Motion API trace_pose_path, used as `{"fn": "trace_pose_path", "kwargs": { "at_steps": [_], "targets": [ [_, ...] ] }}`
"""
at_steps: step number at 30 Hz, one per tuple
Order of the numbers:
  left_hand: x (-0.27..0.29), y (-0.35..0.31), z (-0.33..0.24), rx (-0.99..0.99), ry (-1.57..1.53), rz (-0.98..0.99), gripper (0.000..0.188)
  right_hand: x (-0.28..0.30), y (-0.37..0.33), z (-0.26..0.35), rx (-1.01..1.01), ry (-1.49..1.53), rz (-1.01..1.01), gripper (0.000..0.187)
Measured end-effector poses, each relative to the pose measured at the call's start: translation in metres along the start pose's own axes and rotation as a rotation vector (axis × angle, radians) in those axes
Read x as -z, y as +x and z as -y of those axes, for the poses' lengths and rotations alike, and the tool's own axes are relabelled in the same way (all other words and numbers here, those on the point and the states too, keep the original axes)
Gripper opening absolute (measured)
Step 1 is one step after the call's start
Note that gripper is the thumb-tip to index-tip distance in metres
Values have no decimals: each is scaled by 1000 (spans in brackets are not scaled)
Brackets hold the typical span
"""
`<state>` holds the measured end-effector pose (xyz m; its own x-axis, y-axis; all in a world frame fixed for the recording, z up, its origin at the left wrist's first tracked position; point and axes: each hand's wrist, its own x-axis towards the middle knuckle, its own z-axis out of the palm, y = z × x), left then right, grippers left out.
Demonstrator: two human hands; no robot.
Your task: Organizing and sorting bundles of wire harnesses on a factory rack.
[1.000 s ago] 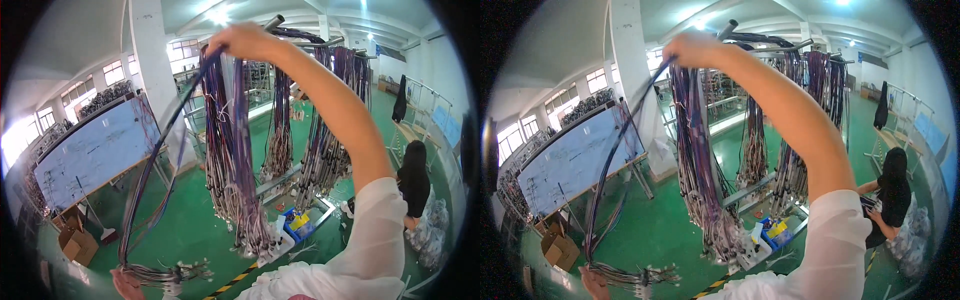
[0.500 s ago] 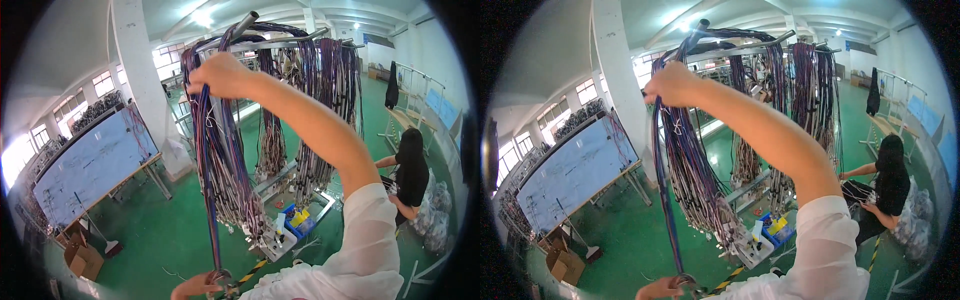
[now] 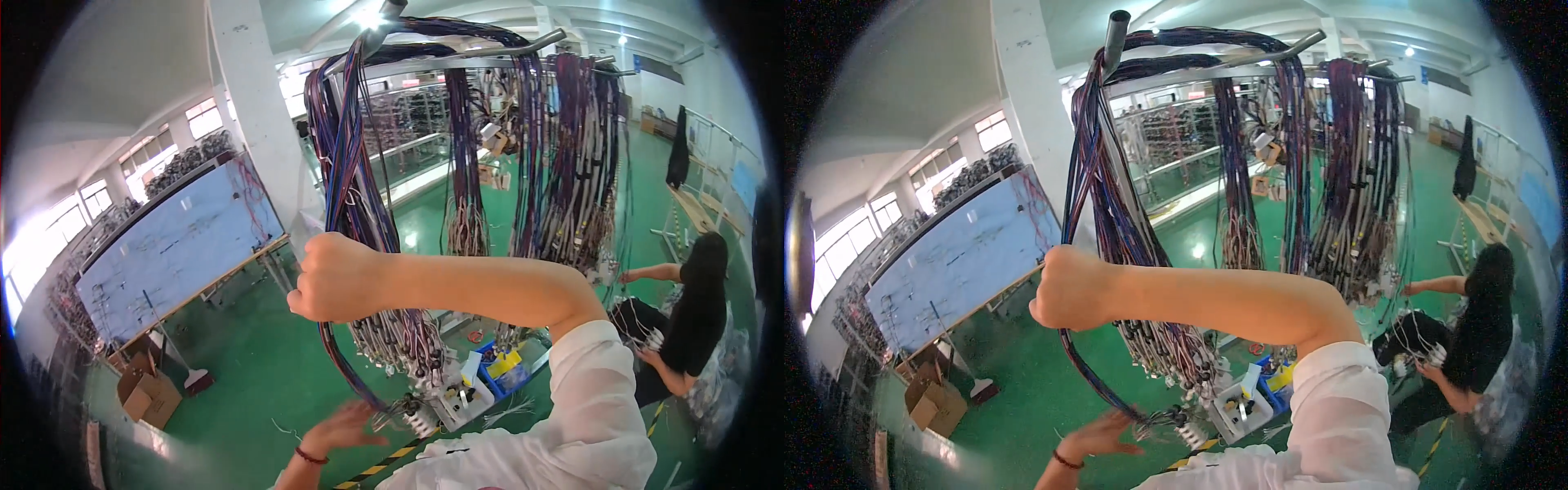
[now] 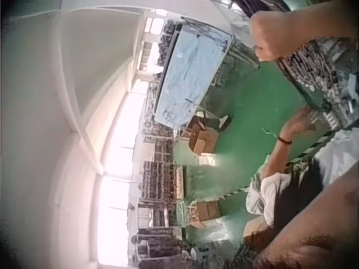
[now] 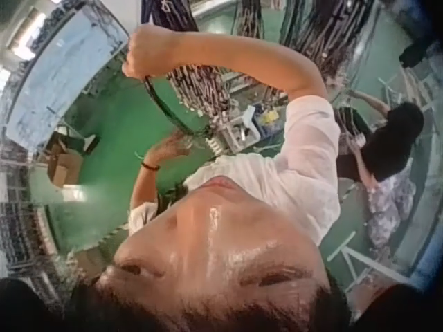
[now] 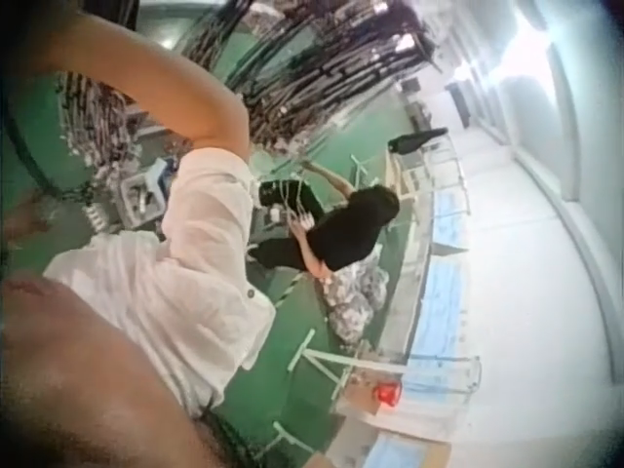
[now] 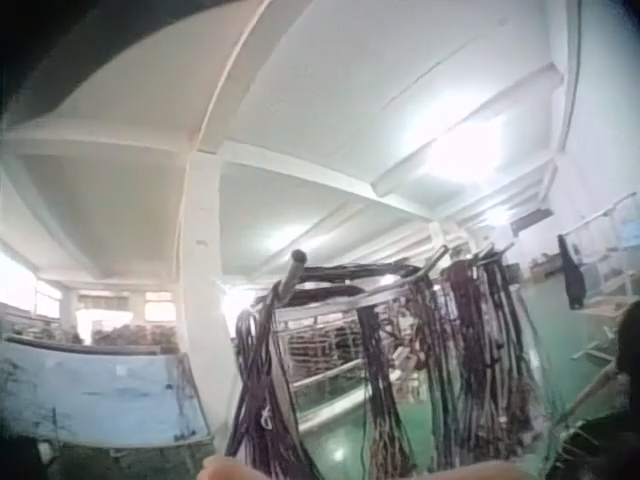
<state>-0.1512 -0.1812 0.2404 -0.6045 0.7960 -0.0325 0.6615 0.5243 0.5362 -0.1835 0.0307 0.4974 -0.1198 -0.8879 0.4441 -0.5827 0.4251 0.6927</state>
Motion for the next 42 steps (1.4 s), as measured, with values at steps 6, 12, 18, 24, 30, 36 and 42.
{"fn": "trace_pose_path", "kwargs": {
  "at_steps": [6, 12, 18, 24, 30, 36, 42],
  "targets": [
    [158, 43, -131, -339, -648, -448, 56, 15, 9, -9, 8, 20, -62, 15],
    [202, 63, -166, -238, -1012, -334, 27, 59, -44, -58, -186, 48, -489, 52],
    [292, 109, -253, -226, -1100, -468, 24, -31, -42, -93, -792, 1143, -777, 66],
    [348, 132, -270, -521, -882, -780, 22, -95, -5, -184, -1107, 451, -744, 33],
    [417, 118, -302, -621, -599, -1029, 25, -104, -37, -223, -1283, 351, -411, 43],
    [419, 133, -332, -708, -616, -1001, 26, -52, -20, -161, -844, 1450, -943, 30],
    [441, 145, -348, -860, -680, -1020, 26, -36, -4, -200, -1178, 378, -734, 37]
  ]
}}
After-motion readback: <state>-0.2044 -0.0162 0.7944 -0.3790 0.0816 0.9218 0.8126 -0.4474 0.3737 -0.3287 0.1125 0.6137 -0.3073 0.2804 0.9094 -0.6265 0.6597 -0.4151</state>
